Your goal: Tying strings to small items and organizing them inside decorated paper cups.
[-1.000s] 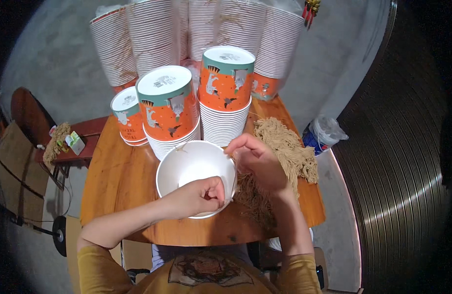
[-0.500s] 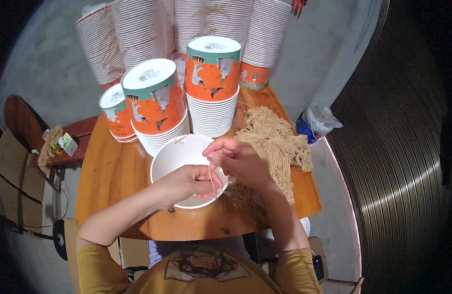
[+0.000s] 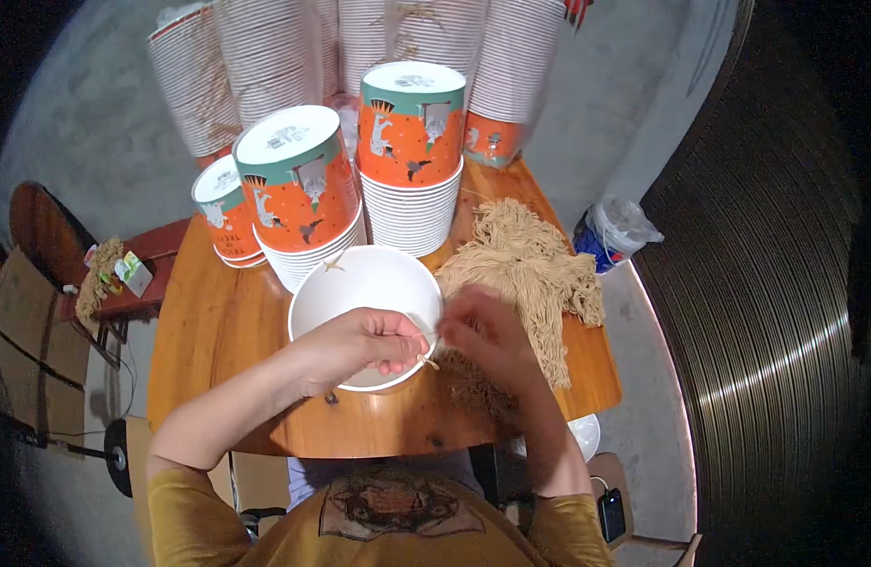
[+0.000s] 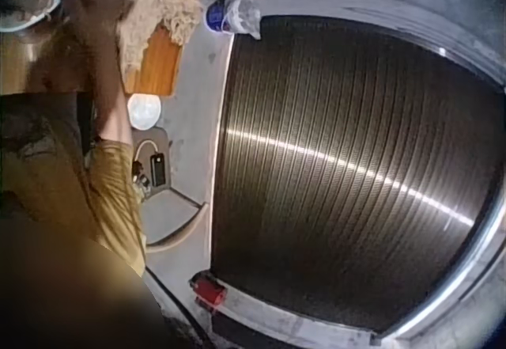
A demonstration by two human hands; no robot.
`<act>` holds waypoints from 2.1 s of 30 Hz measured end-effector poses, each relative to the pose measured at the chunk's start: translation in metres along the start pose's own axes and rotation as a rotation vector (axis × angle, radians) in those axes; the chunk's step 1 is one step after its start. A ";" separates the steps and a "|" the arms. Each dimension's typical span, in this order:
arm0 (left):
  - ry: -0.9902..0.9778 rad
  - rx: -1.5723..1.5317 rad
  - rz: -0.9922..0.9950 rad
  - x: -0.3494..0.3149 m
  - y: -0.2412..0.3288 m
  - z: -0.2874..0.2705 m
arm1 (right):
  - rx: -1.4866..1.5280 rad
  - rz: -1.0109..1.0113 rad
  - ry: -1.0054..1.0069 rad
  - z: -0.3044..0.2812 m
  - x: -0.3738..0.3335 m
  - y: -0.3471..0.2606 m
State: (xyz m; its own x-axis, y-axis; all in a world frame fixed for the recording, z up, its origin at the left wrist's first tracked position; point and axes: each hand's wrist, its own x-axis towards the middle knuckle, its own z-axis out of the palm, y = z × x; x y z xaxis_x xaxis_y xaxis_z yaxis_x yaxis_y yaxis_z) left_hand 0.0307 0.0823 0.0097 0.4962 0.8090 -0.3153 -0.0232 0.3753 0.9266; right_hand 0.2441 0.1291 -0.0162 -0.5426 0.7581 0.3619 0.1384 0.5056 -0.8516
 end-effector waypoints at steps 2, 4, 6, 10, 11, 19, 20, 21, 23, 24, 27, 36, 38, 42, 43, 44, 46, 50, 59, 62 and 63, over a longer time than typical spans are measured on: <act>-0.004 -0.019 -0.010 0.001 0.001 0.000 | -0.049 -0.090 -0.032 0.001 -0.016 0.004; -0.004 -0.007 -0.023 0.003 0.000 0.001 | -0.098 -0.179 -0.063 0.003 -0.024 0.002; -0.004 0.005 -0.036 0.003 -0.001 0.004 | -0.336 -0.270 0.015 0.006 -0.027 -0.009; 0.002 0.002 -0.020 0.002 0.002 0.006 | -0.588 -0.338 0.127 0.015 -0.036 -0.011; 0.003 0.007 -0.011 0.002 0.001 0.007 | -0.619 -0.355 0.161 0.019 -0.040 -0.007; -0.059 0.048 -0.060 0.004 0.005 0.008 | -0.375 -0.346 0.189 0.036 -0.039 -0.008; -0.056 0.043 -0.114 0.004 0.007 0.010 | -0.373 -0.354 0.195 0.037 -0.038 -0.009; -0.053 0.041 -0.113 0.004 0.008 0.010 | -0.371 -0.362 0.201 0.037 -0.038 -0.011; -0.023 -0.009 -0.142 0.005 0.008 0.011 | -0.376 -0.369 0.205 0.038 -0.037 -0.016; -0.019 -0.010 -0.140 0.004 0.008 0.010 | -0.382 -0.374 0.213 0.038 -0.036 -0.017; -0.021 -0.033 -0.126 0.003 0.010 0.011 | -0.448 -0.392 0.238 0.036 -0.039 -0.015; -0.004 -0.038 -0.111 0.003 0.007 0.000 | -0.545 -0.460 0.109 0.024 -0.035 -0.017; -0.011 -0.044 -0.113 0.004 0.009 0.000 | -0.522 -0.438 0.128 0.025 -0.035 -0.013; -0.046 -0.040 -0.073 0.002 0.008 -0.004 | -0.466 -0.396 0.130 0.027 -0.034 -0.011; -0.053 -0.005 -0.048 0.001 0.006 -0.003 | -0.466 -0.395 0.131 0.027 -0.034 -0.009; -0.060 0.030 -0.022 0.001 0.005 -0.003 | -0.428 -0.393 0.136 0.027 -0.034 -0.006; -0.031 0.078 0.000 0.000 0.007 0.000 | -0.390 -0.390 0.144 0.030 -0.035 -0.005; 0.034 0.243 0.102 -0.001 0.008 0.004 | -0.250 -0.092 0.288 0.033 -0.035 -0.020; 0.100 0.428 0.084 -0.002 0.011 0.009 | -0.360 -0.248 0.259 0.032 -0.031 -0.008; -0.012 0.370 0.019 0.003 0.014 0.004 | -0.364 -0.244 0.275 0.032 -0.031 -0.010; -0.011 0.371 0.022 0.004 0.014 0.003 | -0.360 -0.246 0.277 0.032 -0.032 -0.010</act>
State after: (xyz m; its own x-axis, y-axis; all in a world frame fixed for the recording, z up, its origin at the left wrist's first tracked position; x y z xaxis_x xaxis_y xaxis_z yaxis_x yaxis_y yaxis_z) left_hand 0.0347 0.0898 0.0219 0.5086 0.8091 -0.2943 0.2812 0.1670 0.9450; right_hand 0.2332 0.0867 -0.0310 -0.3622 0.6550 0.6631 0.3373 0.7553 -0.5619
